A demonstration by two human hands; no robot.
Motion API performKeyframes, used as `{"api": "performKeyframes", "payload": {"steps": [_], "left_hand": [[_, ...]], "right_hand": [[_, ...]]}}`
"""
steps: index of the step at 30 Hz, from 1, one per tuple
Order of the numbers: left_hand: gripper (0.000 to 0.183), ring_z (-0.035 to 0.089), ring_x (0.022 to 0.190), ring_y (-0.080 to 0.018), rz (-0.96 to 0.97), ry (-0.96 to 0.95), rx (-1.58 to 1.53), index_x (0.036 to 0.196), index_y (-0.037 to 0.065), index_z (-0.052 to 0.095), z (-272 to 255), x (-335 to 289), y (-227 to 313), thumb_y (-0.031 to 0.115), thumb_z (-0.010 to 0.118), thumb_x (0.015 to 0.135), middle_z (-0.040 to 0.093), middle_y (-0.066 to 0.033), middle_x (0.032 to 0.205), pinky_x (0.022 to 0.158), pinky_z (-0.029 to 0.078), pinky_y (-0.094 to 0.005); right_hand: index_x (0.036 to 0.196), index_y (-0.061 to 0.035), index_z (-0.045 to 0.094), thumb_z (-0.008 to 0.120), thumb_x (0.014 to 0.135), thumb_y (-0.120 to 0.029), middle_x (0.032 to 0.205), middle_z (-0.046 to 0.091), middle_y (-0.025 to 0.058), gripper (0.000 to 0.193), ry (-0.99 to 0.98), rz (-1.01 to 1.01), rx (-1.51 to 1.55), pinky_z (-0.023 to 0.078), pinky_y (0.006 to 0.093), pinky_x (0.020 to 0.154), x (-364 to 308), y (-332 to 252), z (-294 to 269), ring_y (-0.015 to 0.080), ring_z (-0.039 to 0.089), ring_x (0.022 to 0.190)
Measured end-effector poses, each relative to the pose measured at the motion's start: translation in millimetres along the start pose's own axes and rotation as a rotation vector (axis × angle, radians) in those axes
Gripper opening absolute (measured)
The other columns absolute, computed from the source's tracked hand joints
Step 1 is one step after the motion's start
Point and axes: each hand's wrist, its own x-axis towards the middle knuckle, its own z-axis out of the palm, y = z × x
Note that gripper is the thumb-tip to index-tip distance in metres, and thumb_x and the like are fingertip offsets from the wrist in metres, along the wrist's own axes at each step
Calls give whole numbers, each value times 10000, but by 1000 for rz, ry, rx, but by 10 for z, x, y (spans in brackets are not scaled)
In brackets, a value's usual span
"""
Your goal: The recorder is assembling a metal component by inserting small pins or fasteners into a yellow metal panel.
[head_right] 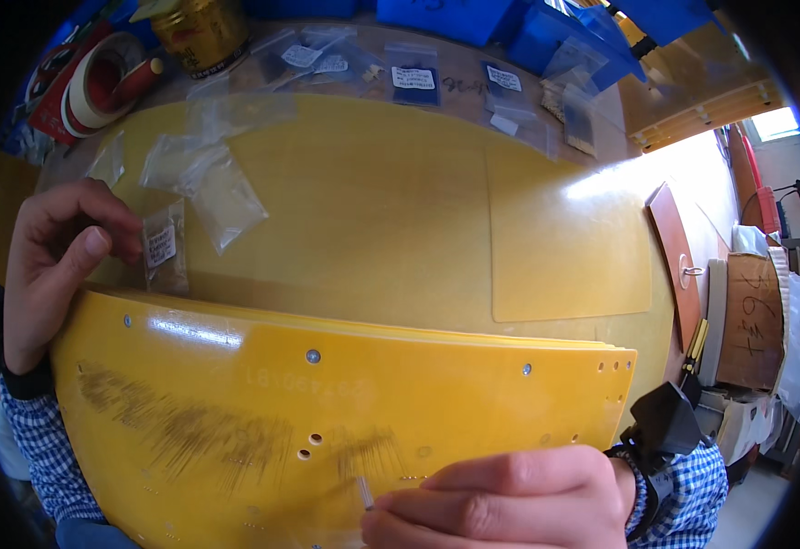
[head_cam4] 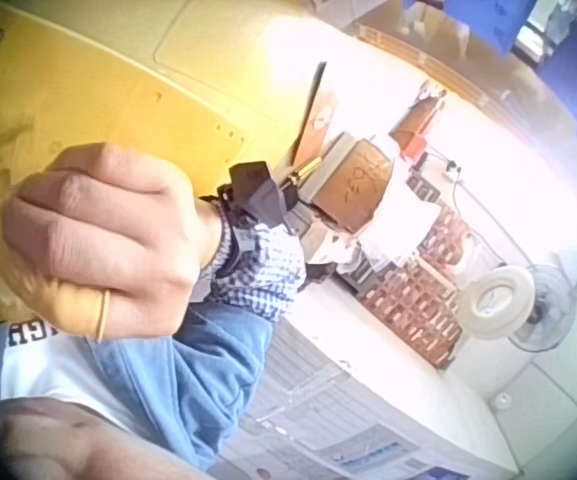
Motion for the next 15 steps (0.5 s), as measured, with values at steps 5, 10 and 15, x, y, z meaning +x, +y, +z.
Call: {"api": "performKeyframes", "payload": {"steps": [5, 10, 15], "left_hand": [[276, 586, 734, -128, 11, 8, -9, 911, -23, 587, -6, 14, 39, 251, 567, 892, 578, -73, 796, 690, 463, -238], [280, 587, 736, -128, 18, 1, -17, 907, -24, 586, 4, 27, 32, 256, 569, 892, 578, -71, 796, 693, 463, -238], [289, 587, 737, -128, 19, 6, -11, 903, -24, 589, -2, 27, 32, 264, 573, 889, 578, -70, 789, 688, 459, -237]], "right_hand": [[820, -22, 639, 546, 783, -108, 840, 672, 97, 132, -93, -316, -358, 515, 267, 709, 9, 6, -22, 180, 662, 720], [790, -44, 661, 548, 761, -112, 817, 679, 60, 136, -78, -449, -483, 506, 254, 735, 39, 72, -31, 160, 657, 746], [780, -52, 661, 585, 749, -134, 807, 678, 59, 116, -30, -304, -414, 496, 243, 684, 25, 10, 3, 148, 648, 715]]}}
